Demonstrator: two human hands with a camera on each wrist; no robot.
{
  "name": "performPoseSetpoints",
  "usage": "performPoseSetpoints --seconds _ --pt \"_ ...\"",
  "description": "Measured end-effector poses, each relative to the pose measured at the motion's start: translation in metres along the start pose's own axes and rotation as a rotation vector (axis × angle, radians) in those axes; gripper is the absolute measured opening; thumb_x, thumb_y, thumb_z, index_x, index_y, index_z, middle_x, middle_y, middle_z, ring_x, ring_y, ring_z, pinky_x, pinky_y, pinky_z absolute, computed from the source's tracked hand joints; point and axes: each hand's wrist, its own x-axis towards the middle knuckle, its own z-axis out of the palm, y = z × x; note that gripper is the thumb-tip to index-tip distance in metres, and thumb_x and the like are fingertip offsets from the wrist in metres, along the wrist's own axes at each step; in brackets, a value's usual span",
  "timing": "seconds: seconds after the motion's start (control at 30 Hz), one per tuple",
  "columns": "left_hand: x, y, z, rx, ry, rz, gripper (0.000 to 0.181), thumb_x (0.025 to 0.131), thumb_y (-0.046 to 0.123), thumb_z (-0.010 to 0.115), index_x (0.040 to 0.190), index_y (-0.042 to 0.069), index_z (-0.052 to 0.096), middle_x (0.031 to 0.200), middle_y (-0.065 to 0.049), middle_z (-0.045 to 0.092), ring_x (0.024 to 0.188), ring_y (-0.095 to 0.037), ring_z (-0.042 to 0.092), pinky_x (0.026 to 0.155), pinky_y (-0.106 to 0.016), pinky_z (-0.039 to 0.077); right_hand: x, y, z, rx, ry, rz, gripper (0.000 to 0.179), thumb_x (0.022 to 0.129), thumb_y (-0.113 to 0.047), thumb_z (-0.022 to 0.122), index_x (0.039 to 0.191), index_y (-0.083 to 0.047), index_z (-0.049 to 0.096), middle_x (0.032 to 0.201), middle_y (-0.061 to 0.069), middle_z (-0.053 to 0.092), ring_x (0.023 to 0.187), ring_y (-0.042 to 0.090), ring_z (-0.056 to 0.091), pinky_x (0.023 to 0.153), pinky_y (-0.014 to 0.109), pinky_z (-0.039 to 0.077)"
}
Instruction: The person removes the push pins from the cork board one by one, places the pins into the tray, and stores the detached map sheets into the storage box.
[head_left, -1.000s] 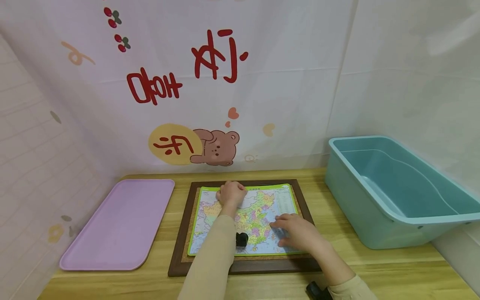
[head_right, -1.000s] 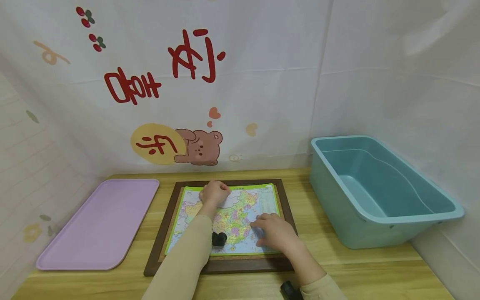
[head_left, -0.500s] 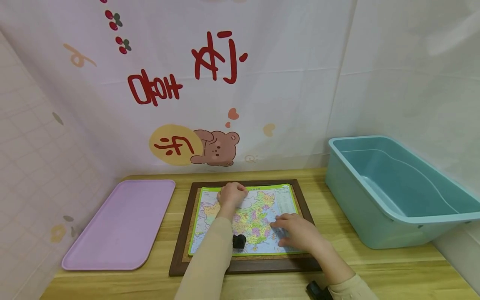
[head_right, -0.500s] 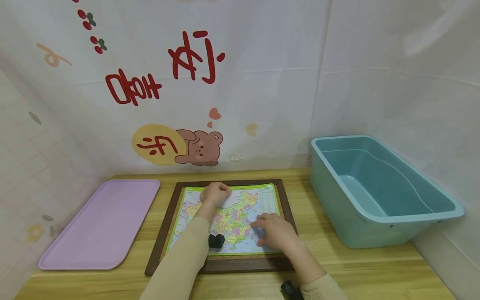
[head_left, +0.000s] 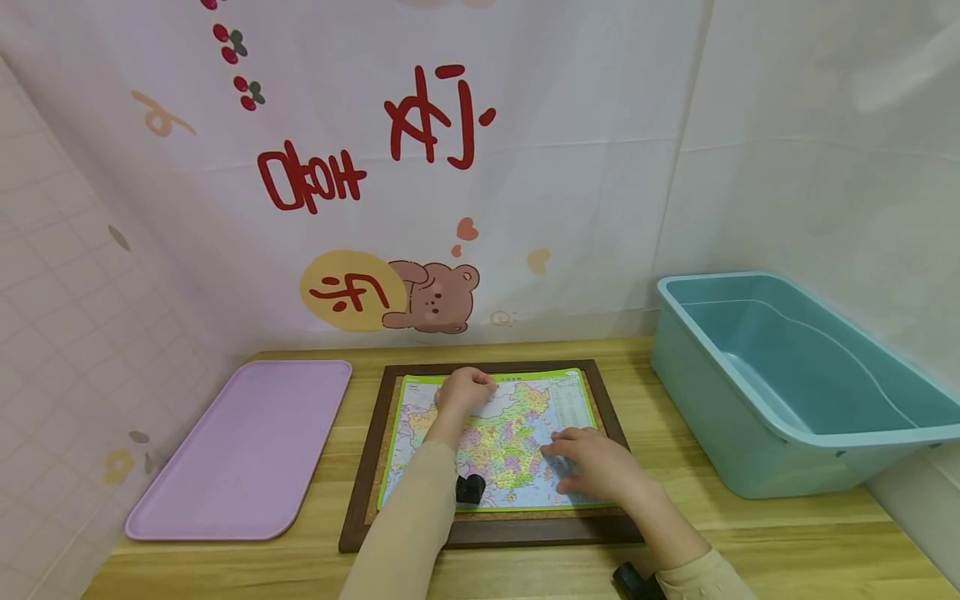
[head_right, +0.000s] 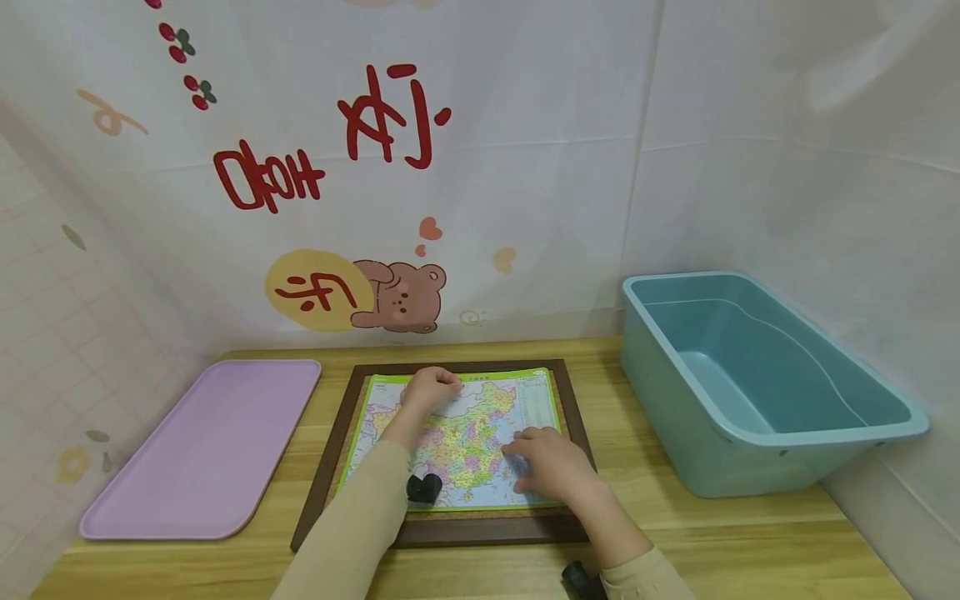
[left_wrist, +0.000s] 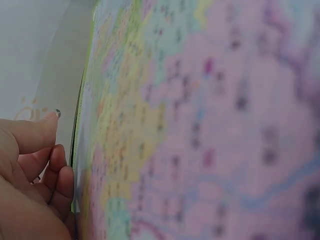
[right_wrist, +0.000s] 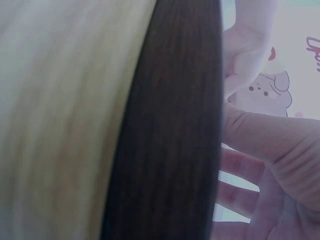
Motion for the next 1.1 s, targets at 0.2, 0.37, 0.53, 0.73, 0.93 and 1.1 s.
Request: performPoseSetpoints --seconds 0.2,0.37,0.53,0.73,0.93,1.1 --pt "-0.003 0.0 -0.005 -0.056 -0.034 0.002 0.015 0.091 0.026 0.074 0.081 0.015 0.071 0.087 0.001 0.066 0.087 -0.024 0.058 0.096 -0.055 0.035 0.0 0.0 0.001 0.002 -0.004 0.009 0.052 0.074 -0.023 0.086 0.122 -0.01 0.071 0.131 0.017 0.061 0.118 0.042 0.056 0.092 0.056 0.05" --pt "-0.003 -0.002 -0.007 -0.16 -0.022 0.032 0.012 0.091 0.019 0.074 0.085 0.009 0.071 0.088 -0.003 0.064 0.084 -0.023 0.056 0.088 -0.046 0.044 0.0 0.0 0.001 0.003 -0.006 0.012 0.053 0.074 -0.023 0.086 0.123 -0.01 0.071 0.131 0.017 0.061 0.118 0.042 0.056 0.092 0.056 0.05" --pt "-0.004 -0.002 -0.01 -0.254 0.003 0.05 0.01 0.092 0.015 0.073 0.087 0.006 0.071 0.088 -0.005 0.063 0.082 -0.021 0.053 0.079 -0.037 0.048 0.0 0.0 0.001 0.005 -0.001 0.004 0.053 0.074 -0.022 0.086 0.123 -0.01 0.07 0.131 0.017 0.061 0.117 0.043 0.056 0.091 0.056 0.05" --pt "-0.012 0.003 -0.019 -0.295 -0.009 0.07 0.009 0.092 0.014 0.072 0.086 0.007 0.07 0.087 -0.004 0.062 0.081 -0.021 0.052 0.072 -0.033 0.047 0.001 0.001 0.002 0.012 -0.001 0.007 0.052 0.074 -0.022 0.086 0.122 -0.011 0.07 0.132 0.017 0.06 0.118 0.044 0.056 0.091 0.058 0.05" --pt "-0.02 0.006 -0.028 -0.315 -0.023 0.097 0.009 0.093 0.014 0.071 0.087 0.008 0.07 0.088 -0.004 0.062 0.082 -0.021 0.052 0.071 -0.033 0.046 0.002 0.001 0.002 0.013 0.001 0.007 0.052 0.075 -0.023 0.086 0.123 -0.011 0.07 0.132 0.017 0.06 0.117 0.044 0.056 0.09 0.057 0.05" --pt "-0.027 0.008 -0.037 -0.332 -0.039 0.116 0.008 0.095 0.017 0.069 0.09 0.01 0.071 0.092 -0.004 0.063 0.085 -0.022 0.053 0.077 -0.037 0.047 0.002 0.002 0.002 0.0 -0.003 0.0 0.053 0.075 -0.023 0.086 0.123 -0.011 0.07 0.132 0.017 0.06 0.117 0.043 0.056 0.09 0.056 0.05"
